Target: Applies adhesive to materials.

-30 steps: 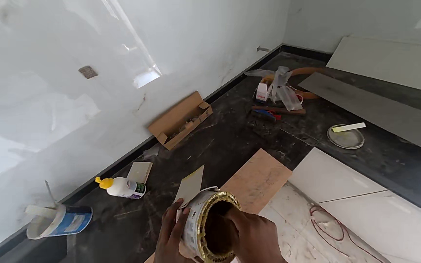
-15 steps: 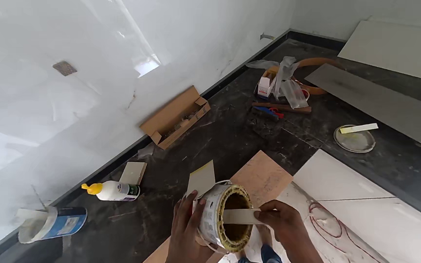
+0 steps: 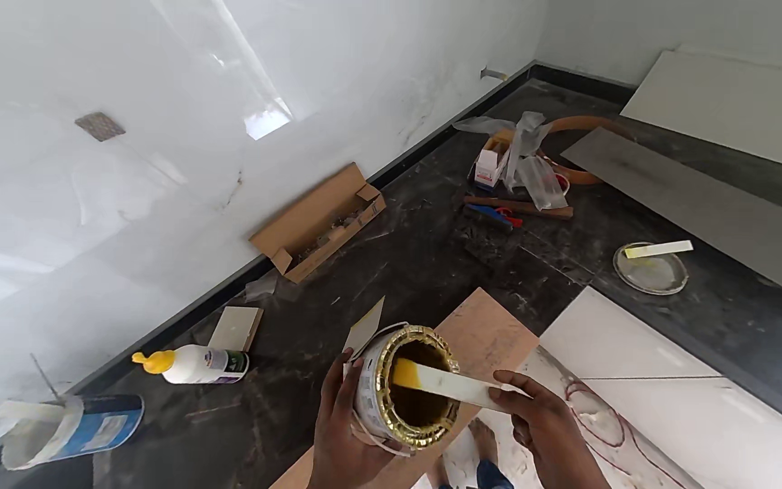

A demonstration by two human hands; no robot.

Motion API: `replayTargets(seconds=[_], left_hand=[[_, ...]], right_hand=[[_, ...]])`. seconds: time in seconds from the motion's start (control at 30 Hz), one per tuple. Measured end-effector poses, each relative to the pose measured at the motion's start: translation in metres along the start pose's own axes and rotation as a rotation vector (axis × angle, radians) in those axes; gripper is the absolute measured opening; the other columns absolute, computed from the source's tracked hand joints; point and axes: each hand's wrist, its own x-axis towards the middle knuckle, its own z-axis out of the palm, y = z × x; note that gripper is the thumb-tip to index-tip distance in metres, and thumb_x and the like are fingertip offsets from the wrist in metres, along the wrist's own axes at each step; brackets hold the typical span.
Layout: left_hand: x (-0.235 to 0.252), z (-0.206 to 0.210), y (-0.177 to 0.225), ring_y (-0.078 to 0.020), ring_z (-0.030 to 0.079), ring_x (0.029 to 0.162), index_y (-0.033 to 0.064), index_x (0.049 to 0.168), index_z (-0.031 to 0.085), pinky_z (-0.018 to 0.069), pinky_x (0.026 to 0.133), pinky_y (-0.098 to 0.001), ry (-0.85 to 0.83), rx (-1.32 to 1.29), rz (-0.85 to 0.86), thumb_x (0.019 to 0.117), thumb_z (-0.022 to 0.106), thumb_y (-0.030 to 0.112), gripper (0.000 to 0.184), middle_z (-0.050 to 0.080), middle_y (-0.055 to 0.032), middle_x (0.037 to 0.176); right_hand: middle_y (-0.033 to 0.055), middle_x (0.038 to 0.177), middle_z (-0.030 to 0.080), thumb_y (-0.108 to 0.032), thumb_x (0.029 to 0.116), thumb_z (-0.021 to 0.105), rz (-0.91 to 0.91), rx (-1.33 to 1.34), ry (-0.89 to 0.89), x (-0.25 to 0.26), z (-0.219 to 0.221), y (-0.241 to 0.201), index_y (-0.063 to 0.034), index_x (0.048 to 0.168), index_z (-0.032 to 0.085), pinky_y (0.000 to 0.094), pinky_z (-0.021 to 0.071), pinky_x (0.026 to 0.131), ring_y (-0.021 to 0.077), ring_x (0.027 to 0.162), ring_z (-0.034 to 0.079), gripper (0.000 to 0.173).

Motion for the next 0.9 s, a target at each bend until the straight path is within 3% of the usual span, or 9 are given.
replayTargets(seconds=[0.13,0.23,0.33,0.4,0.47,0.5,0.57,0.7,0.9], left_hand=[[-0.002,0.0,-0.003,-0.0247,0.043,0.143,0.0223,0.152,0.044,0.0445,0.115,-0.0393,0.014,-0.01,-0.016,0.0572,0.084,0.073,0.115,0.04,-0.0165,0.156],[-0.003,0.0,-0.005,-0.0242,0.044,0.142,0.0207,0.152,0.045,0.0459,0.113,-0.0386,0.023,-0.035,-0.047,0.0568,0.085,0.073,0.115,0.04,-0.0168,0.155],[-0.004,-0.001,-0.005,-0.0234,0.045,0.141,0.0157,0.151,0.048,0.0475,0.112,-0.0361,0.036,-0.05,-0.082,0.0537,0.086,0.073,0.119,0.041,-0.0184,0.154],[-0.004,-0.002,-0.004,-0.0233,0.045,0.141,0.015,0.151,0.047,0.0467,0.112,-0.0357,0.042,-0.05,-0.08,0.0543,0.085,0.074,0.119,0.041,-0.0189,0.155],[-0.004,-0.002,-0.003,-0.0235,0.045,0.141,0.0176,0.151,0.047,0.0467,0.112,-0.037,0.047,-0.046,-0.072,0.0545,0.085,0.074,0.118,0.042,-0.0183,0.155],[-0.004,-0.002,-0.004,-0.024,0.045,0.142,0.0189,0.151,0.047,0.0459,0.113,-0.038,0.051,-0.04,-0.069,0.0548,0.085,0.075,0.117,0.042,-0.0183,0.154],[-0.004,-0.003,-0.005,-0.025,0.044,0.142,0.0203,0.151,0.047,0.0453,0.113,-0.0395,0.052,-0.024,-0.061,0.0555,0.084,0.075,0.115,0.042,-0.0182,0.155],[-0.007,-0.004,-0.011,-0.0252,0.043,0.144,0.0226,0.152,0.046,0.0441,0.115,-0.0409,0.067,-0.021,-0.04,0.0558,0.083,0.076,0.116,0.04,-0.017,0.157],[-0.013,-0.003,-0.014,-0.0253,0.042,0.144,0.0209,0.152,0.045,0.0435,0.116,-0.0396,0.088,-0.029,-0.016,0.0571,0.084,0.075,0.116,0.039,-0.0174,0.157]], right_hand=[[0.0086,0.081,0.072,-0.001,0.0884,0.073,-0.124,-0.015,-0.021,-0.004,0.004,0.0,0.0018,0.109,0.074,0.0197,0.0406,0.046,0.0074,0.053,0.053,0.021],[0.0045,0.087,0.076,0.0,0.0858,0.075,-0.556,-0.204,-0.014,-0.015,0.007,0.005,-0.0005,0.103,0.075,0.0236,0.06,0.068,0.01,0.074,0.071,0.018],[-0.0067,0.096,0.078,-0.016,0.0897,0.076,-1.052,-0.449,0.032,-0.013,0.002,0.013,-0.0226,0.099,0.081,0.0259,0.056,0.084,0.0078,0.089,0.07,0.012],[-0.0102,0.101,0.078,-0.02,0.0935,0.074,-1.165,-0.492,0.051,-0.011,0.002,0.015,-0.0291,0.101,0.079,0.0256,0.0535,0.088,0.0077,0.094,0.069,0.013],[-0.0065,0.097,0.077,-0.014,0.0909,0.075,-1.079,-0.45,0.036,-0.015,0.006,0.014,-0.0194,0.1,0.078,0.0234,0.0583,0.082,0.0066,0.088,0.071,0.011],[-0.0034,0.092,0.076,-0.008,0.0885,0.076,-0.959,-0.395,0.009,-0.02,0.009,0.012,-0.0098,0.101,0.076,0.0215,0.0608,0.074,0.0052,0.081,0.071,0.013],[0.0024,0.082,0.072,0.003,0.0881,0.072,-0.57,-0.224,-0.055,-0.031,0.014,0.006,0.0017,0.106,0.069,0.0227,0.0556,0.059,0.0077,0.066,0.066,0.018],[0.0065,0.086,0.071,-0.002,0.0997,0.058,0.045,-0.005,-0.231,-0.041,0.01,0.008,0.0017,0.124,0.063,0.0231,0.0503,0.056,0.0077,0.06,0.058,0.025],[0.0003,0.076,0.062,-0.01,0.1079,0.043,0.357,0.28,-0.44,-0.045,0.01,0.028,-0.0015,0.12,0.065,0.0218,0.0523,0.059,0.0064,0.059,0.056,0.026]])
